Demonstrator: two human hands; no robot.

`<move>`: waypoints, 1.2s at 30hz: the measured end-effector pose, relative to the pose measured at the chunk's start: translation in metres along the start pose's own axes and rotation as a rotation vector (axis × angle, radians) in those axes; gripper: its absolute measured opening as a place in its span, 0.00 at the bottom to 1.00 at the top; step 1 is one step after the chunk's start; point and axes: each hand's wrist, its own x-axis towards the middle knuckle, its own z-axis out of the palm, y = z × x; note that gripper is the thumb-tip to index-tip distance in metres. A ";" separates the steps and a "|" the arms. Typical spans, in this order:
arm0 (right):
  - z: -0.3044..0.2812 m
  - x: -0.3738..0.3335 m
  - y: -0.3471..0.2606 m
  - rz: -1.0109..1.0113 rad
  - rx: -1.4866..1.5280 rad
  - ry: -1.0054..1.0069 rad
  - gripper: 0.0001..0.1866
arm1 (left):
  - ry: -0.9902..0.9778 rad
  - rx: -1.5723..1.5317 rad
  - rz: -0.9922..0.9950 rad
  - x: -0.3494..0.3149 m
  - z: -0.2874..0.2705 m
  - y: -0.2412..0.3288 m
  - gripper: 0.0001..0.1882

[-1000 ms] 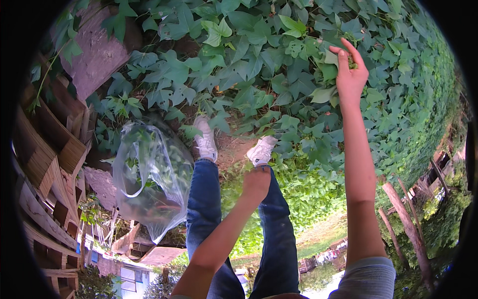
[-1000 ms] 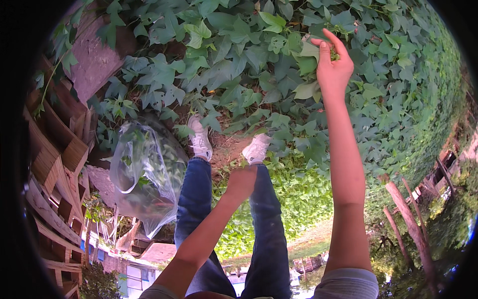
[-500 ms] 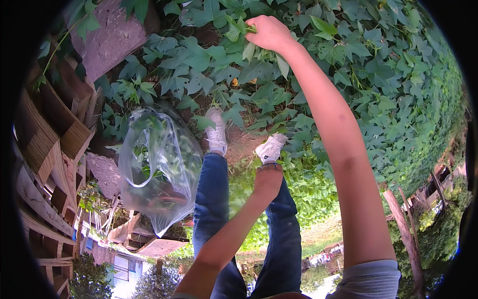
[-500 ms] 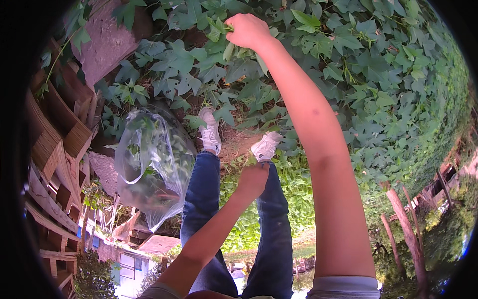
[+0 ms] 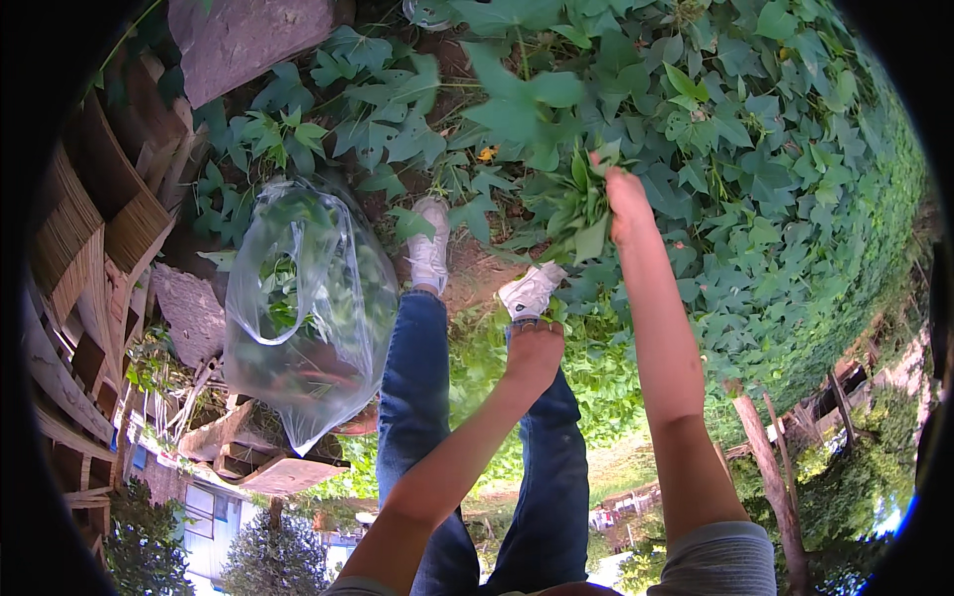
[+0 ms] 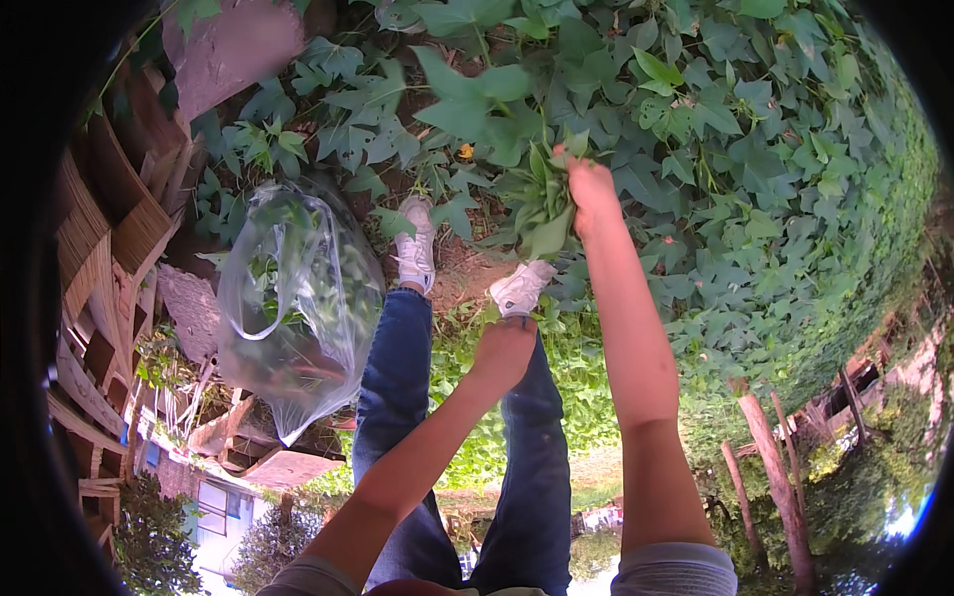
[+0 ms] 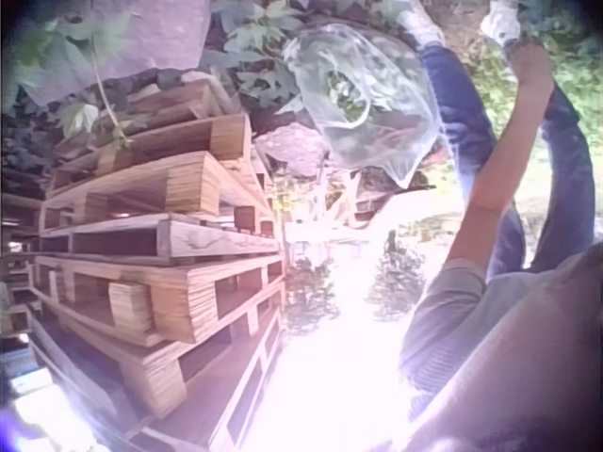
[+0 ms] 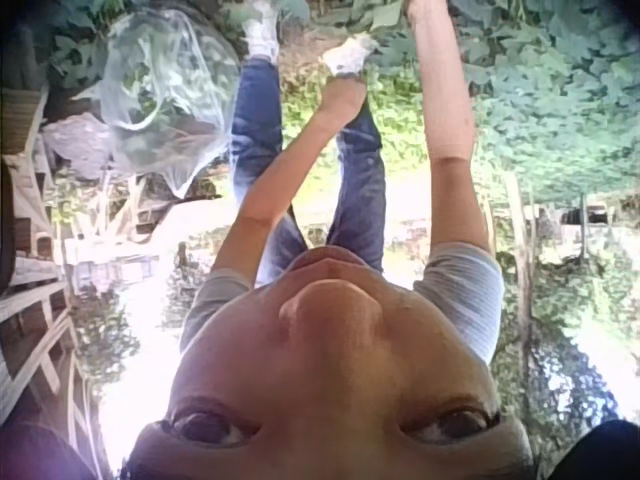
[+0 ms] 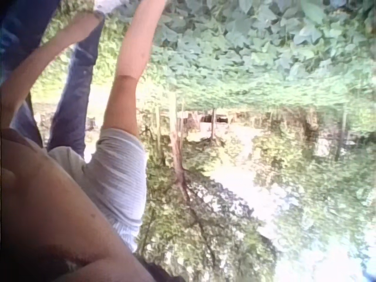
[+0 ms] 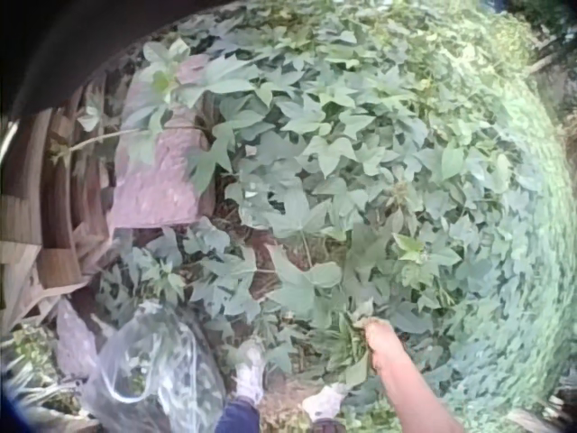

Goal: The person picks green leaves from a dense patch of ground-covering plants and places them into a clear plastic bag. The person repeatedly reaches into the foliage, plucks leaves by hand, and adds them to the bag, which gradually fills.

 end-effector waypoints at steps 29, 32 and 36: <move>-0.063 -0.245 0.095 0.513 -0.057 -0.043 0.07 | -0.002 -1.366 -0.240 0.021 -0.035 0.002 0.13; -0.051 -0.257 0.101 0.331 0.012 0.003 0.09 | -0.230 -1.803 -0.328 0.026 -0.051 -0.010 0.13; -0.041 -0.274 0.075 0.113 -0.041 -0.058 0.12 | -0.141 -1.980 -0.430 0.026 -0.072 -0.024 0.12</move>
